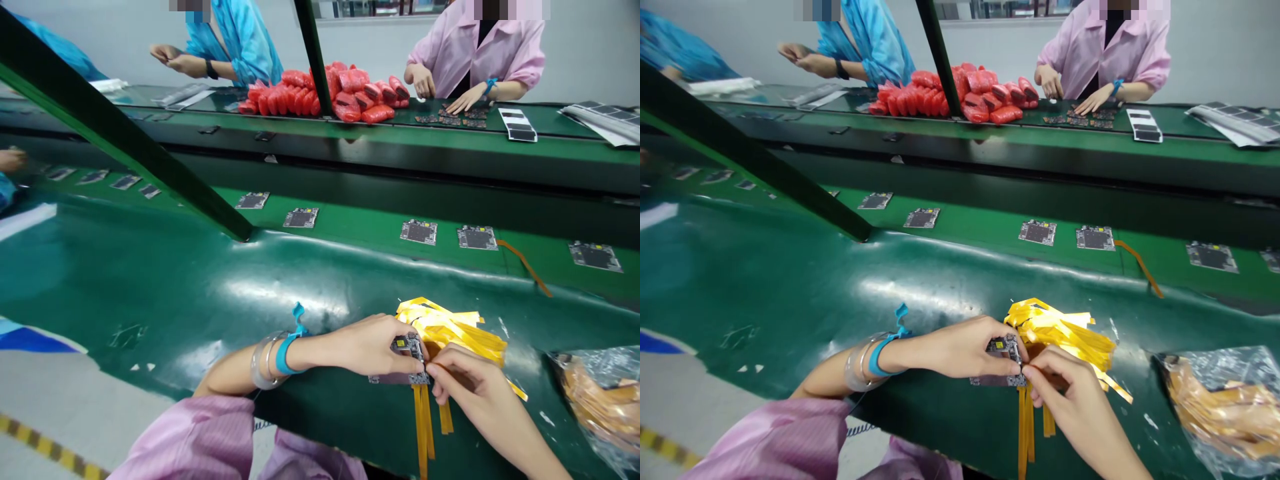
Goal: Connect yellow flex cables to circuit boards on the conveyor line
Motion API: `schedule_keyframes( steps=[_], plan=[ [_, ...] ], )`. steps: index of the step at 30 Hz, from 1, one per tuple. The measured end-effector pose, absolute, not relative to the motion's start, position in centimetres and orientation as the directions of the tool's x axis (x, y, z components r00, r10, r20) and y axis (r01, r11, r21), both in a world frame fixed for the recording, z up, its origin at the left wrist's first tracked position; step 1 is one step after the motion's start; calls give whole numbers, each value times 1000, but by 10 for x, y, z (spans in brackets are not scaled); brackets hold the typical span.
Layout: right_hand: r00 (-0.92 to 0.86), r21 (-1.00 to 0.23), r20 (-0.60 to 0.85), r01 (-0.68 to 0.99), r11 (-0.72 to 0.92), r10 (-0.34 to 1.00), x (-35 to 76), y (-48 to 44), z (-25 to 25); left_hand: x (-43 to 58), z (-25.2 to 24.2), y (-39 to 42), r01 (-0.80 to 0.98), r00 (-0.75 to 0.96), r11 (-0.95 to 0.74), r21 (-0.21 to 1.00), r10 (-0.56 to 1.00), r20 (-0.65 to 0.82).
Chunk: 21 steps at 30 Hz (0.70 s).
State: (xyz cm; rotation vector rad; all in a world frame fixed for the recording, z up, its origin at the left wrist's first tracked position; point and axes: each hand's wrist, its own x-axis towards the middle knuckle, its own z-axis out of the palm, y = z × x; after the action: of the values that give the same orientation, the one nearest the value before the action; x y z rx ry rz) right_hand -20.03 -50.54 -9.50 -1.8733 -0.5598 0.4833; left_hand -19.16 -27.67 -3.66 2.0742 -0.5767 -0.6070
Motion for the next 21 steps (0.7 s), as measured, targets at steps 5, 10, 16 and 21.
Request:
schedule_keyframes(
  steps=[5,10,16,21],
  plan=[
    [794,-931,-80,157,-330,603,-201,-504,-93,-191,-42,-280,-169,810,-513,841,-559,-177],
    [813,-934,-67,154,-324,578,-197,-513,-93,-187,-44,-278,-113,823,-518,848,-527,-212],
    [849,-975,-98,23,-221,520,-188,-497,-106,-191,-36,-271,-221,837,-482,848,-541,-90],
    [803,-984,-161,-87,-155,573,-171,-460,-88,-189,-20,-250,-199,929,-548,812,-370,-22]
  ],
)
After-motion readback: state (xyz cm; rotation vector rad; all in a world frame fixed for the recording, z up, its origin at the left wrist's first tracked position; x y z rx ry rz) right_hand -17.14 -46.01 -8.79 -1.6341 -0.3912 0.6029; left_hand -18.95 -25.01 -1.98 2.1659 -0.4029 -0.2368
